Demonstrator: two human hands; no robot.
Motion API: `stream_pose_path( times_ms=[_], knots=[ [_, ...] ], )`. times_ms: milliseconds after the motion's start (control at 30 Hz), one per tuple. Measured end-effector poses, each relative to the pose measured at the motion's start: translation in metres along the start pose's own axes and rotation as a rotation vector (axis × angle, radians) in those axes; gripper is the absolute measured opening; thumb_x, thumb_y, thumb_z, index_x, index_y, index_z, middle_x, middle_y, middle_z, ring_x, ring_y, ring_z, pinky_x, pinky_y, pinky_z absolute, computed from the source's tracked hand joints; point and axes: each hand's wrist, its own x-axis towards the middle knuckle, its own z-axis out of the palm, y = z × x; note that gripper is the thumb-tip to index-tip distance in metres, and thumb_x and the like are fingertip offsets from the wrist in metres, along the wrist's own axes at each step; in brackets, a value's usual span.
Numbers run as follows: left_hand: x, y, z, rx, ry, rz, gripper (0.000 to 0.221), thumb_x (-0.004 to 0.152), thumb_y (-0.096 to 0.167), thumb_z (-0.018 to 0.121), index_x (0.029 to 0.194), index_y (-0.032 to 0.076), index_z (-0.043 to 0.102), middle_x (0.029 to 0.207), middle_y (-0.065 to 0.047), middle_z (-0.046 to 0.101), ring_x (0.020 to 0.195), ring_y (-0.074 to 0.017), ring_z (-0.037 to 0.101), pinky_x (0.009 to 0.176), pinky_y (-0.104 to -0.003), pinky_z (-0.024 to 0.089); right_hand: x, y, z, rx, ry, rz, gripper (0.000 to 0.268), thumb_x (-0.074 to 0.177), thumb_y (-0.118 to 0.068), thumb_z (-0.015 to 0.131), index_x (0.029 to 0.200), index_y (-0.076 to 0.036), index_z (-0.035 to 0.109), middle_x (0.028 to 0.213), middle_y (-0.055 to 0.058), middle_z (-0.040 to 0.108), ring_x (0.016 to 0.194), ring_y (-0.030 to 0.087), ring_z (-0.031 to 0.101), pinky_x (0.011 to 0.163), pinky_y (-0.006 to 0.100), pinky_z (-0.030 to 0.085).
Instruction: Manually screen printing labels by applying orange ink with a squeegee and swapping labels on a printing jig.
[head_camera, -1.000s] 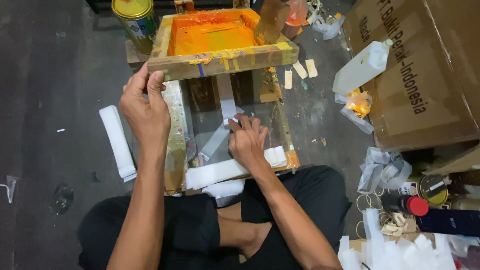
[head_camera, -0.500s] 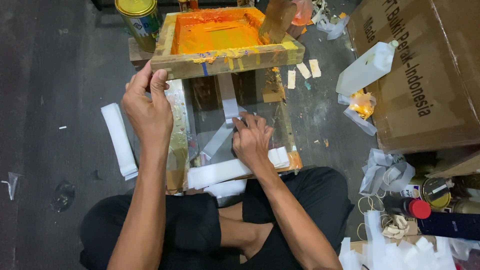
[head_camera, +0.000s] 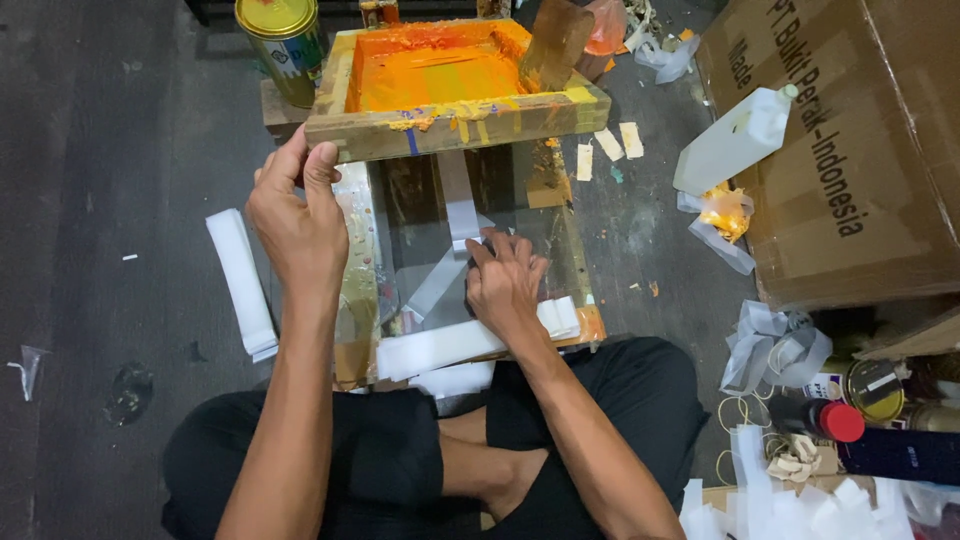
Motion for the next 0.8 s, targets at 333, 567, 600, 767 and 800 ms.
stream_pose_path(
  times_ms=[333,567,600,767,800],
  knots=[
    [-0.0005,-0.0039,-0.0007,0.011,-0.008,0.011,0.024,0.111,0.019,0.067,0.128,0.002,0.072,0.078,-0.010,0.065,0.077,-0.0247,0.064,0.088,-0.036,0.040,0.0017,0.0055,0.0025,-0.018,0.031,-0.021,0.041,0.088,-0.017,0.053,0.123,-0.022,0.074,0.132,0.005,0.062,0.124,0.031,0.051,0.091,0.050,0.034],
    [-0.0002,-0.0047,-0.0009,0.013,-0.003,0.001,0.024,0.111,0.017,0.068,0.127,0.001,0.073,0.078,-0.010,0.066,0.075,-0.0257,0.065,0.085,-0.036,0.040,0.0015,0.0043,0.0009,-0.022,0.026,-0.023,0.040,0.088,-0.017,0.054,0.124,-0.023,0.074,0.132,0.005,0.063,0.124,0.031,0.052,0.091,0.051,0.034],
    [-0.0001,-0.0050,-0.0008,0.013,-0.001,0.002,0.024,0.111,0.016,0.068,0.127,0.001,0.073,0.078,-0.010,0.066,0.075,-0.0257,0.065,0.084,-0.037,0.039,0.0016,0.0040,0.0002,-0.027,0.025,-0.030,0.040,0.088,-0.017,0.055,0.124,-0.022,0.074,0.131,0.005,0.063,0.124,0.032,0.052,0.091,0.052,0.035],
    [-0.0011,-0.0045,-0.0015,0.004,-0.008,0.003,0.024,0.111,0.017,0.067,0.128,0.001,0.073,0.079,-0.011,0.066,0.076,-0.0268,0.066,0.087,-0.036,0.039,0.0017,0.0015,-0.0009,-0.012,0.015,-0.005,0.041,0.089,-0.017,0.053,0.124,-0.023,0.074,0.133,0.005,0.063,0.124,0.032,0.051,0.090,0.050,0.034],
    [-0.0013,-0.0044,-0.0016,0.004,-0.011,0.003,0.024,0.112,0.018,0.066,0.128,0.001,0.072,0.079,-0.011,0.066,0.077,-0.0258,0.066,0.087,-0.036,0.039,0.0018,0.0016,-0.0007,-0.013,0.013,-0.005,0.041,0.089,-0.016,0.053,0.124,-0.022,0.074,0.134,0.006,0.063,0.124,0.033,0.052,0.089,0.051,0.035]
  ],
)
